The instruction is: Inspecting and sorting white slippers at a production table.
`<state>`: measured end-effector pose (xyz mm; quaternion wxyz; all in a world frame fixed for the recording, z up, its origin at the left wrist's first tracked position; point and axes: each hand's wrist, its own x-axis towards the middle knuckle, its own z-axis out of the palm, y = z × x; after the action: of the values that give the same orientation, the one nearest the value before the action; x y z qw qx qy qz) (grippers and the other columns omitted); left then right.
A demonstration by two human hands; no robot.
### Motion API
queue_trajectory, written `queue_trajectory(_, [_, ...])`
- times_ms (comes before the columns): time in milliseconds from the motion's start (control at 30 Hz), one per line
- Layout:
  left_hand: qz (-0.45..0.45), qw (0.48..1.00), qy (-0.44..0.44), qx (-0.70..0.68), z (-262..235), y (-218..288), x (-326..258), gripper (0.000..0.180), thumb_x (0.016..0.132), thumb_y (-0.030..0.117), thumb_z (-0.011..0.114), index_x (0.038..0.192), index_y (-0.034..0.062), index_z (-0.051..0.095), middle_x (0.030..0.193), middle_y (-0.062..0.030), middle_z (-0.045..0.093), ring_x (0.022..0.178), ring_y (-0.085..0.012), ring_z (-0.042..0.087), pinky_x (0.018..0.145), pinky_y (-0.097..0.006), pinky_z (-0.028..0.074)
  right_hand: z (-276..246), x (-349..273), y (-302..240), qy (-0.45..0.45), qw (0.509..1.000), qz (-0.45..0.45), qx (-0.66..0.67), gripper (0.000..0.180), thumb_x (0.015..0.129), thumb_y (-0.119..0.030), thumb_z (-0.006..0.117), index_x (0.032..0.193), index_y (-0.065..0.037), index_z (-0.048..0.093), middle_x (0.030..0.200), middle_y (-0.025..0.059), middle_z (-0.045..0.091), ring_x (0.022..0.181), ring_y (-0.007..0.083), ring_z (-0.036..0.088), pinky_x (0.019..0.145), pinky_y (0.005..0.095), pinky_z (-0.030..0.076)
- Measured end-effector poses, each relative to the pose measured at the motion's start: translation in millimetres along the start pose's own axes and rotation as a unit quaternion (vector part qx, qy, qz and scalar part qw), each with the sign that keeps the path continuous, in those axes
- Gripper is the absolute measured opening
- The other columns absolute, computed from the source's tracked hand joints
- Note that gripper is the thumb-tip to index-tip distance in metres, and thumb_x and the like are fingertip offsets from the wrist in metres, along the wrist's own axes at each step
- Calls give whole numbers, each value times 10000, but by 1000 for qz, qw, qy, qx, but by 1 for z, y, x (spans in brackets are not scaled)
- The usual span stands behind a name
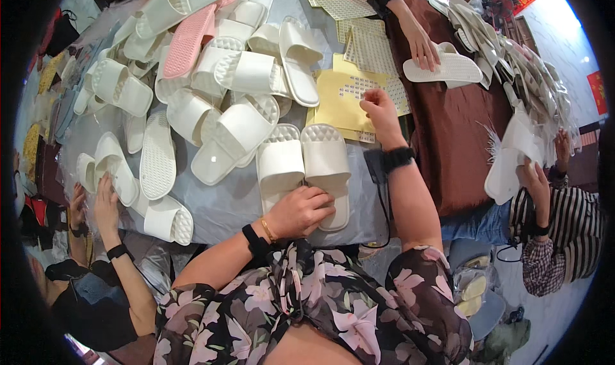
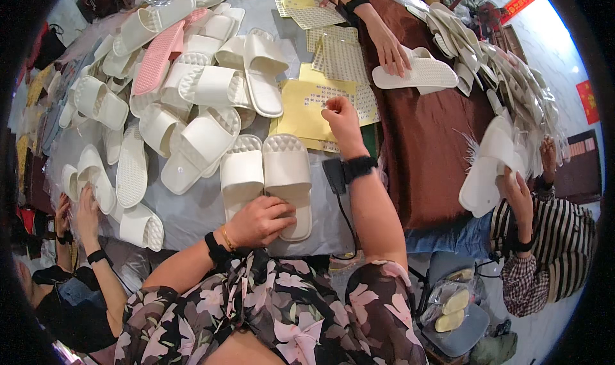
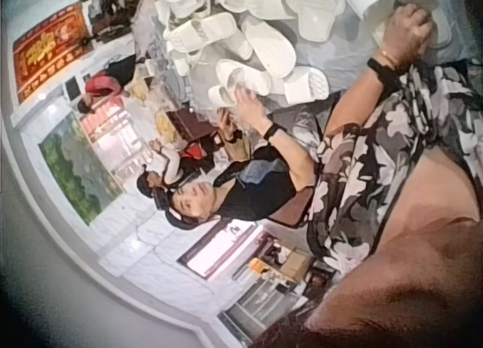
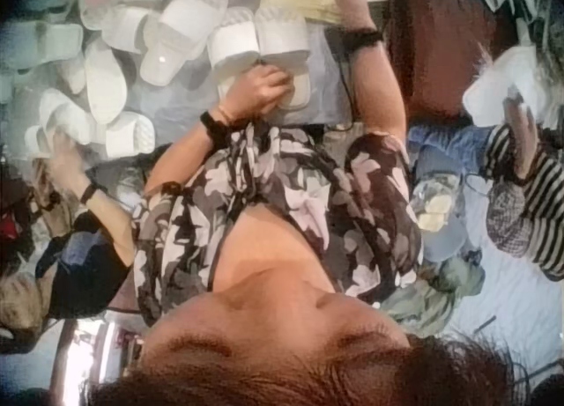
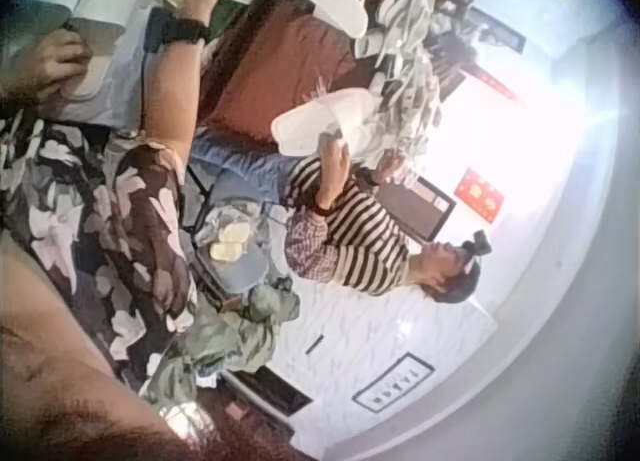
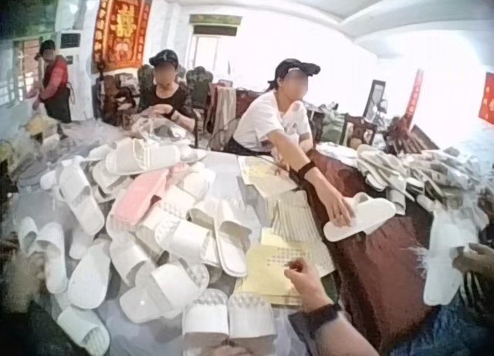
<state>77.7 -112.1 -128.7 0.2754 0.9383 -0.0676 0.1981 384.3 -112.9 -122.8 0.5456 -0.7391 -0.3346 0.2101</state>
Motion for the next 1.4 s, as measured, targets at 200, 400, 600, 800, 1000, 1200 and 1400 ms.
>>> queue_trajectory(200, [-4, 999, 42, -12, 7, -3, -1, 284, 692, 108, 697, 974, 85, 672, 1049, -58, 634, 998, -256, 599, 853, -373, 510, -43, -112, -43, -196, 902, 263, 280, 152, 902, -107, 633, 1037, -56, 586, 695, -62, 477, 518, 25, 387, 449, 192, 285])
queue_trajectory(400, [-10, 999, 44, -6, 5, -1, -2, 212, 716, 116, 700, 921, 70, 669, 1013, -53, 633, 963, -245, 599, 825, -370, 509, -41, -189, -43, -289, 838, 388, 252, 234, 929, -85, 572, 1154, -23, 551, 660, -83, 394, 494, 25, 304, 441, 199, 232])
queue_trajectory(600, [-17, 998, 58, -14, 2, 1, 1, 160, 748, 117, 690, 891, 50, 662, 983, -58, 639, 935, -249, 605, 797, -359, 515, -33, -206, -36, -311, 810, 411, 282, 288, 954, -133, 577, 1220, -27, 553, 688, -95, 405, 507, 4, 307, 432, 173, 220])
queue_trajectory(800, [-10, 999, 54, -2, 1, 1, 2, 139, 745, 115, 693, 856, 43, 651, 987, -64, 640, 935, -251, 608, 798, -355, 522, -30, -210, -34, -305, 810, 424, 267, 311, 949, -133, 578, 1240, -29, 541, 702, -90, 412, 515, 3, 304, 437, 171, 228])
queue_trajectory(1000, [-6, 999, 50, -1, 0, 1, 2, 185, 723, 116, 707, 895, 60, 670, 1000, -64, 633, 949, -252, 607, 816, -361, 523, -29, -211, -34, -299, 814, 421, 267, 318, 943, -134, 581, 1242, -36, 537, 703, -87, 426, 515, 5, 309, 437, 173, 227])
queue_trajectory(1200, [5, 999, 35, 9, 2, 0, -1, 283, 710, 121, 712, 992, 101, 696, 1020, -64, 615, 971, -251, 601, 825, -362, 521, -28, -211, -36, -296, 820, 415, 260, 326, 943, -135, 580, 1250, -36, 530, 699, -82, 446, 517, 9, 332, 442, 177, 233])
queue_trajectory(1400, [2, 999, 29, 21, 3, 0, -2, 314, 710, 135, 699, 1023, 113, 694, 1018, -61, 606, 974, -247, 592, 833, -364, 513, -31, -211, -33, -244, 873, 361, 218, 348, 943, -119, 568, 1269, -10, 514, 666, -72, 419, 500, 27, 333, 442, 190, 240])
